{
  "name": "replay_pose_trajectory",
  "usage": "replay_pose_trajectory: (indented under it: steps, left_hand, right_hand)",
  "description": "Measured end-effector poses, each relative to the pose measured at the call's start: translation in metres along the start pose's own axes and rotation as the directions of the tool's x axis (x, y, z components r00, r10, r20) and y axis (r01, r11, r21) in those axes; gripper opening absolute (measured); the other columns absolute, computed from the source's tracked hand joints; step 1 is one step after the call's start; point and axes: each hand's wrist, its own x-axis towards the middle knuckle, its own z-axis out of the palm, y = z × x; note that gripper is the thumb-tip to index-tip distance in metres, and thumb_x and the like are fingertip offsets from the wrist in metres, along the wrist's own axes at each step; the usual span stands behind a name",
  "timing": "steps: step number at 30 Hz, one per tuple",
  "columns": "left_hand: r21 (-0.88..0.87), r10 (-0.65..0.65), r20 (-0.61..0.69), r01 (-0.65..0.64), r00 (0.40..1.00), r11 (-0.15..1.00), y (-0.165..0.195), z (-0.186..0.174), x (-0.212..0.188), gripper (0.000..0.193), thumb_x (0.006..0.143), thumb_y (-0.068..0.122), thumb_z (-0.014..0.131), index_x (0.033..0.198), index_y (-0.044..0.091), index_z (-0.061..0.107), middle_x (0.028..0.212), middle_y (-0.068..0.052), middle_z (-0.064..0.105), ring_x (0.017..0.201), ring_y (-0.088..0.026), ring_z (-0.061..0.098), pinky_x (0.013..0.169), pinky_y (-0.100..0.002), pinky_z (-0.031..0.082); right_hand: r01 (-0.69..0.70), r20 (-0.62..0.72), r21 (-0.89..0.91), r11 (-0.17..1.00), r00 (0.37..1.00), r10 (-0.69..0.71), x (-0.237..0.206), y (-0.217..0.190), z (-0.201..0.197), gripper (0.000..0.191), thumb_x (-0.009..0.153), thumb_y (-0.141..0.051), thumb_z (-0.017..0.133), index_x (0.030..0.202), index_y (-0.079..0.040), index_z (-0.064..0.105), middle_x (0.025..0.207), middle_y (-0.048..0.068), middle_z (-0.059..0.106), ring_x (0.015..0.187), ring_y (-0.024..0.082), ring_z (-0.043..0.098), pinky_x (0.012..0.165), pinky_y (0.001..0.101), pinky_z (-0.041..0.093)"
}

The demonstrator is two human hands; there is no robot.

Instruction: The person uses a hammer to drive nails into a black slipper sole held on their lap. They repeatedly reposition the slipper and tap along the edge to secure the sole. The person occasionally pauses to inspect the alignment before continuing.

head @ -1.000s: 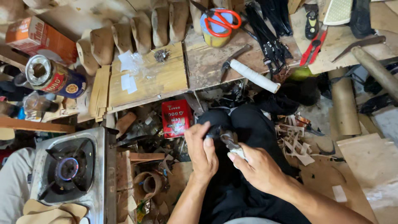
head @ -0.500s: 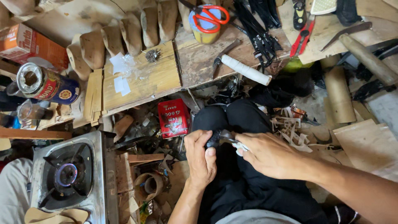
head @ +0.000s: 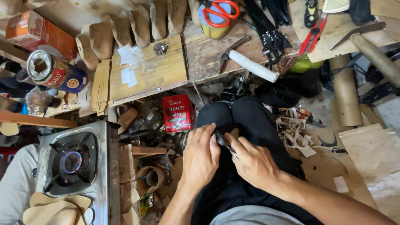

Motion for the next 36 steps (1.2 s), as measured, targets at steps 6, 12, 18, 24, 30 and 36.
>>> replay_pose_trajectory:
  steps: [6, 12, 18, 24, 30, 36]
  left_hand:
    - [0.025, -0.012, -0.013, 0.013, 1.000, 1.000, 0.012, 0.011, -0.010, 0.033, 0.092, 0.009, 0.057, 0.123, 0.000, 0.064, 0.120, -0.016, 0.067, 0.108, -0.038, 0.062, 0.087, -0.044, 0.053]
    - [-0.032, -0.001, 0.007, 0.001, 1.000, 0.999, 0.006, 0.004, -0.012, 0.027, 0.101, 0.013, 0.057, 0.124, 0.001, 0.065, 0.119, -0.017, 0.070, 0.109, -0.038, 0.064, 0.092, -0.045, 0.054]
    - [0.001, 0.073, -0.005, -0.073, 0.997, 0.997, 0.009, 0.006, -0.025, 0.030, 0.098, 0.010, 0.056, 0.125, -0.002, 0.063, 0.120, -0.020, 0.069, 0.111, -0.039, 0.064, 0.093, -0.044, 0.053]
    - [-0.047, 0.031, -0.008, -0.031, 0.999, 0.998, -0.002, 0.002, -0.032, 0.025, 0.100, 0.010, 0.060, 0.122, -0.001, 0.066, 0.117, -0.019, 0.072, 0.111, -0.038, 0.066, 0.095, -0.045, 0.053]
    - [-0.246, -0.126, -0.074, 0.104, 0.989, 0.964, -0.036, -0.020, -0.044, 0.030, 0.101, 0.007, 0.054, 0.127, 0.000, 0.067, 0.115, -0.015, 0.074, 0.102, -0.026, 0.073, 0.090, -0.038, 0.057]
    - [-0.700, -0.443, 0.107, 0.383, 0.890, 0.603, -0.080, 0.010, -0.033, 0.036, 0.107, 0.020, 0.047, 0.135, 0.004, 0.064, 0.125, -0.007, 0.074, 0.084, -0.008, 0.064, 0.066, -0.027, 0.057]
  right_hand:
    - [-0.180, 0.281, 0.059, 0.982, 0.947, 0.157, -0.016, 0.002, -0.014, 0.031, 0.094, -0.015, 0.064, 0.122, -0.003, 0.057, 0.093, 0.016, 0.066, 0.076, 0.040, 0.068, 0.063, 0.0497, 0.053]
    - [-0.194, 0.108, 0.051, 0.980, 0.976, 0.188, -0.022, -0.012, 0.005, 0.044, 0.089, -0.015, 0.061, 0.132, -0.004, 0.054, 0.095, 0.018, 0.067, 0.074, 0.042, 0.070, 0.062, 0.0505, 0.056]
    - [-0.164, 0.208, 0.248, 0.955, 0.972, 0.113, -0.033, -0.009, -0.004, 0.036, 0.094, -0.012, 0.064, 0.128, -0.002, 0.056, 0.093, 0.017, 0.068, 0.076, 0.040, 0.070, 0.062, 0.0490, 0.055]
    - [-0.100, 0.122, 0.077, 0.992, 0.988, 0.090, -0.032, -0.023, 0.007, 0.041, 0.090, -0.014, 0.060, 0.129, -0.003, 0.056, 0.091, 0.017, 0.067, 0.071, 0.038, 0.069, 0.058, 0.0462, 0.056]
    - [-0.174, 0.474, 0.013, 0.985, 0.868, 0.148, -0.052, 0.000, -0.026, 0.038, 0.090, -0.017, 0.063, 0.127, -0.007, 0.065, 0.097, 0.013, 0.070, 0.074, 0.037, 0.070, 0.063, 0.0480, 0.055]
    - [0.033, 0.588, -0.114, 0.993, 0.808, 0.041, -0.058, 0.041, -0.040, 0.038, 0.082, -0.030, 0.074, 0.114, -0.009, 0.073, 0.100, 0.009, 0.069, 0.089, 0.032, 0.069, 0.074, 0.0444, 0.053]
